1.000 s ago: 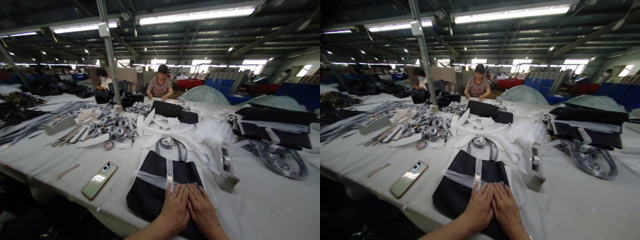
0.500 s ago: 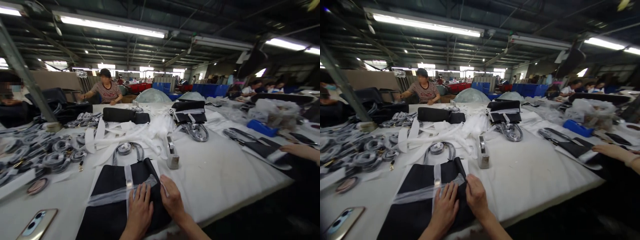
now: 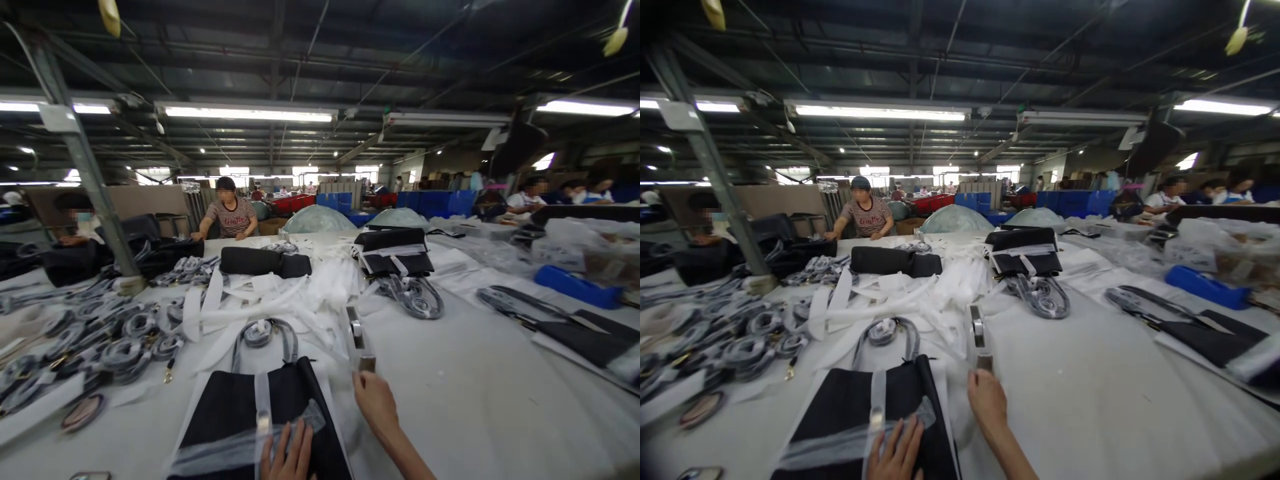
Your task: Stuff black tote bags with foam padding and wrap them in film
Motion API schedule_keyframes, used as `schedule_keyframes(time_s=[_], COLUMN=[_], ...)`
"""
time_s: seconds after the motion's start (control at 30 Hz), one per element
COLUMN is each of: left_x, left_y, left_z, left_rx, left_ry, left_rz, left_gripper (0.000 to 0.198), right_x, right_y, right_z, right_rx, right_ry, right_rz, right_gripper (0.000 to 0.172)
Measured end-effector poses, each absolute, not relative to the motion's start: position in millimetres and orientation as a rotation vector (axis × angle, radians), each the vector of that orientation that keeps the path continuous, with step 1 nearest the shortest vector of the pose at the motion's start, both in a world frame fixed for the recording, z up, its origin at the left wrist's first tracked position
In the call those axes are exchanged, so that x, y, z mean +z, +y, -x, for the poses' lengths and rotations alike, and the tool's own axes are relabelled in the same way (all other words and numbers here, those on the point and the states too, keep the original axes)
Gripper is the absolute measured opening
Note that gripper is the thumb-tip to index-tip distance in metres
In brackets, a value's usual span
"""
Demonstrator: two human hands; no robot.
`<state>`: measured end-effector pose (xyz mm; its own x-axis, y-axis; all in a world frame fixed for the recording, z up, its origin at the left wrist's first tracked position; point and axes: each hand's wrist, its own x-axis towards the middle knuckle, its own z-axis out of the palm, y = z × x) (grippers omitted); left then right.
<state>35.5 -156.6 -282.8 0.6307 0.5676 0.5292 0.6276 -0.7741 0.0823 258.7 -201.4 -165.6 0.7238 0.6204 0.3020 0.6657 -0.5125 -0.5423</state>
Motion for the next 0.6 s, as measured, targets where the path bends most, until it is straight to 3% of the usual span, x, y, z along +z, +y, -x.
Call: schedule_keyframes(time_s=[0.17, 0.4, 0.6], left_x=[-240, -214, -201], left_y=[-168, -166, -150], left_z=[-25, -47, -54], left_rx=[-0.876, -1.019, -0.81], left_ry=[-0.942, -1.314, -1.213], left_rz=[2.873, 2.967, 2.94], left_gripper=[0.058, 0.029, 0.024], right_x=[-143, -117, -110], right_y=[-215, -217, -217], right_z=[-257, -245, -254], right_rx=[0.017, 0.184, 0.257], right_ry=[-0.881, -0.791, -0.717], right_rz=[2.116, 1.975, 1.969], right_gripper=[0.034, 0.022, 0.027])
